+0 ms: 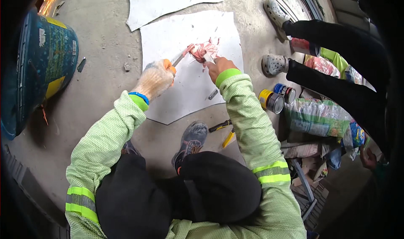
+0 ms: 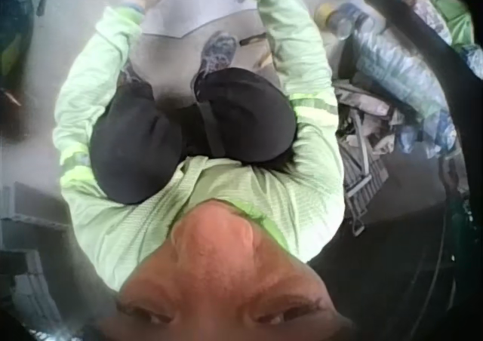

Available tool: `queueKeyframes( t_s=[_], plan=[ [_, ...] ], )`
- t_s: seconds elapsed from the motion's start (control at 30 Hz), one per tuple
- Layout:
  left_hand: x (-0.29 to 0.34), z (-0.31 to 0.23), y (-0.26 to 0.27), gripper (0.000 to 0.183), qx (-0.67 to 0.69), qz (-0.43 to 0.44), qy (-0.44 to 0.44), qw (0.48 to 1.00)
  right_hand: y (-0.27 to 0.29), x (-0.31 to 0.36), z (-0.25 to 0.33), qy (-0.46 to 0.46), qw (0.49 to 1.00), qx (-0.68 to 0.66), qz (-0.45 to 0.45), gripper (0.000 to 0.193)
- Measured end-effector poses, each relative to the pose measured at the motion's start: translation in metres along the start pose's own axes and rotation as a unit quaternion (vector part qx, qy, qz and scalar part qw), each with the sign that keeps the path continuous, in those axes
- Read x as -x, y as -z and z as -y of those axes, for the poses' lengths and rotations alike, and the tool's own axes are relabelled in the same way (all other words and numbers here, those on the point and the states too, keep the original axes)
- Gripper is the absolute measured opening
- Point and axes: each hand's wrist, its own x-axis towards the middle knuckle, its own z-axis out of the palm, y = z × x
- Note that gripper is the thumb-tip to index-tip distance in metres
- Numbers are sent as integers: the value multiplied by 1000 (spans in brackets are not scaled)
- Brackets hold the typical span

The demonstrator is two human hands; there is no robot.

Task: The person cuts a metal strip using tin snips, then applies red paint to the cut edge using a small brush. The person works on a concrete floor with other construction materials nearby.

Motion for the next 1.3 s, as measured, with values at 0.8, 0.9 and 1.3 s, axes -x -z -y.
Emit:
queueKeyframes(
  t_s=[0.8,0.9,1.3],
  plan=[
    [6,-6,34,19,299,122,134,937,9,3,-36,277,911,289,-96,33],
    [11,-8,35,17,300,104,161,935,25,6,-25,253,906,330,-71,43],
    [10,-5,35,17,296,107,133,940,32,4,-10,179,903,390,-14,36]
  ],
)
